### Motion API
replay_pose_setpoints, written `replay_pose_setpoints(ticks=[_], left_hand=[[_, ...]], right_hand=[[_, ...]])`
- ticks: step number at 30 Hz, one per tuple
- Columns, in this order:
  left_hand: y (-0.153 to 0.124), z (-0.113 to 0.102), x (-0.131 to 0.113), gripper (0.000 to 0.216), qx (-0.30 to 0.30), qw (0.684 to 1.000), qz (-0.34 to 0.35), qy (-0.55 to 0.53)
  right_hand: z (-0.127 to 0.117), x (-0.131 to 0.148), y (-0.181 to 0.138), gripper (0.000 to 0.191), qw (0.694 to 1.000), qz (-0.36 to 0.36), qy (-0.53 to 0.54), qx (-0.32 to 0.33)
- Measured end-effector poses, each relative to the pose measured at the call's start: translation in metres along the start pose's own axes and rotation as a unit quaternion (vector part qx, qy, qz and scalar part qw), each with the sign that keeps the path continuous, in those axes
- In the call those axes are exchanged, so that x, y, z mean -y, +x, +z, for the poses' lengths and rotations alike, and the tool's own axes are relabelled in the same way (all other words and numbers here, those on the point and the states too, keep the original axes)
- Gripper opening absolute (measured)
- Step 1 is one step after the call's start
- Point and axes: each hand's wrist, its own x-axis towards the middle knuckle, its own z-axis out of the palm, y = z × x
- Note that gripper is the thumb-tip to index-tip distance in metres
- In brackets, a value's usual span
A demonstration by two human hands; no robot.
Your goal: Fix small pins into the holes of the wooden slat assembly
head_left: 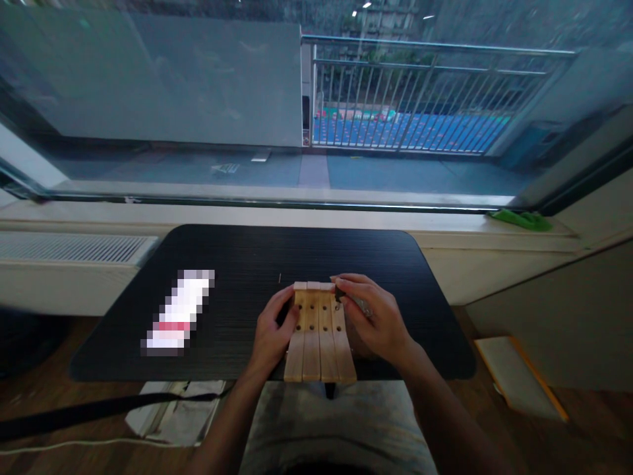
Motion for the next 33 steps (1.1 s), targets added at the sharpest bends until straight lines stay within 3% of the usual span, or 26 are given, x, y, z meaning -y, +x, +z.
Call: replay_pose_setpoints(ticks=[22, 33], left_hand=[[-0.0008, -0.0002, -0.0009, 0.036, 0.008, 1.000, -0.010, -0.005], [-0.0010, 0.0009, -0.0009, 0.035, 0.006, 1.000, -0.010, -0.007]], right_hand=[[-0.0003, -0.0042, -0.0033, 0.041, 0.999, 0.010, -0.003, -0.040], [-0.0022, -0.0026, -0.0004, 0.039, 0.999, 0.007, -0.017, -0.026]])
